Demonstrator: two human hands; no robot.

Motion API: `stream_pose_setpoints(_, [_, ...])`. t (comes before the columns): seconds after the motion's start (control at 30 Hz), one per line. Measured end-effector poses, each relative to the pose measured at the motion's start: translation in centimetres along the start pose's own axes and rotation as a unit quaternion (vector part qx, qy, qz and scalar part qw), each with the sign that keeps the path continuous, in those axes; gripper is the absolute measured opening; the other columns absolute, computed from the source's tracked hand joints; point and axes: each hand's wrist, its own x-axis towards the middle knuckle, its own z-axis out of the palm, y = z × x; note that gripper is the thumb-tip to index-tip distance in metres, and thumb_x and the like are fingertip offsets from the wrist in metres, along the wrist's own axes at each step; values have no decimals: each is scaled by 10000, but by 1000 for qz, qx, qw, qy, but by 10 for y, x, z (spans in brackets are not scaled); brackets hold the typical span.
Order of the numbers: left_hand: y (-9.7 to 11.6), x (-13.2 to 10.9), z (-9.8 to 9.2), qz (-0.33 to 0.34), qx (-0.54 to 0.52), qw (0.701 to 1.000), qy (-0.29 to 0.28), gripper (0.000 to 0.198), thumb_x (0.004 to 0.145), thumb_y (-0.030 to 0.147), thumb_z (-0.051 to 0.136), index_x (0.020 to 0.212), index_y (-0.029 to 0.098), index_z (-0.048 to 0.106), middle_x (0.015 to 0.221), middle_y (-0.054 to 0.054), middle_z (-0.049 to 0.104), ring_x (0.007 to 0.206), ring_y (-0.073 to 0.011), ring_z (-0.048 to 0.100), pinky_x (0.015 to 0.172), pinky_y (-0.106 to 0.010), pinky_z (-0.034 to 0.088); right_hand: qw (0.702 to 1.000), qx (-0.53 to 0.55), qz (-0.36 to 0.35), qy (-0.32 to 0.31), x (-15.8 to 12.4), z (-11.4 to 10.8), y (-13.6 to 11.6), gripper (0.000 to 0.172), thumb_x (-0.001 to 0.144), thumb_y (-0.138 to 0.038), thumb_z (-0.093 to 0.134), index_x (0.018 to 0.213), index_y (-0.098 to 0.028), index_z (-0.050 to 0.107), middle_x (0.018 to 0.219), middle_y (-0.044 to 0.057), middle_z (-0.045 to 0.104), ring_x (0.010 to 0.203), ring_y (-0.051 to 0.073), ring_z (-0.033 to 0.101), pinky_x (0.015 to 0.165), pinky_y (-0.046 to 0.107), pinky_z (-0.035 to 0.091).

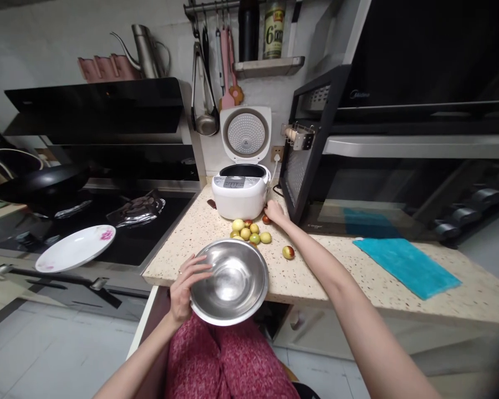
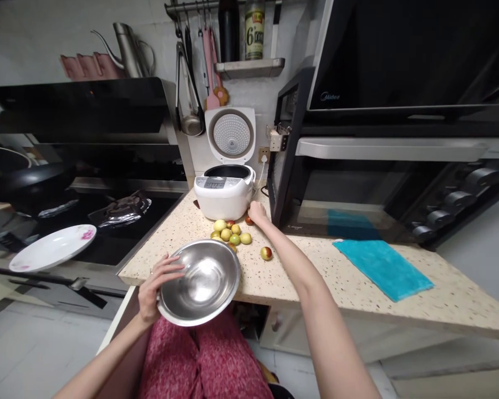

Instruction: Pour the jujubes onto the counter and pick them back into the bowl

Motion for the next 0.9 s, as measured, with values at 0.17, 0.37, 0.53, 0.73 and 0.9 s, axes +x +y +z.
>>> stream_pose_setpoints(0.17, [9,1,5,81,46,995,-40,609,1050,524,231,1141,216,748,1070,-109,759,1167,-297,659,1079,-532,458,1000,5,-29,-5,-12,-12,0,219,956,-189,636,1142,-83,676,1194,219,661,1127,300,642,959,410,524])
stream_pose_setpoints(0.37, [13,6,7,164,74,980,-85,640,983,684,373,1232,201,710,1038,-107,776,1095,-286,696,1073,-491,473,978,75,-193,-18,-66,-42,-14,271,907,-198,657,1174,-159,638,1198,92,699,1090,216,650,969,314,498])
stream_pose_setpoints(0.53, [25,5,15,175,82,978,-83,526,927,675,539,1102,223,743,900,-68,785,943,-259,747,943,-460,564,862,225,-402,-211,-133,-45,-34,180,855,-250,703,1023,-185,701,1003,62,737,837,197,675,779,322,535])
stream_pose_setpoints(0.73, [47,2,20,227,120,960,-115,241,983,394,617,1081,209,737,833,-28,785,831,-180,755,875,-370,618,841,134,-455,-260,-148,-20,-38,205,803,-104,699,987,-183,744,997,77,756,862,219,686,781,328,518])
stream_pose_setpoints(0.9, [48,-1,19,218,122,959,-133,236,1003,346,590,1182,262,719,840,-14,788,819,-160,751,852,-330,624,835,110,-475,-255,-148,-8,-37,205,825,-121,715,996,-217,772,1036,78,767,914,234,704,825,333,524])
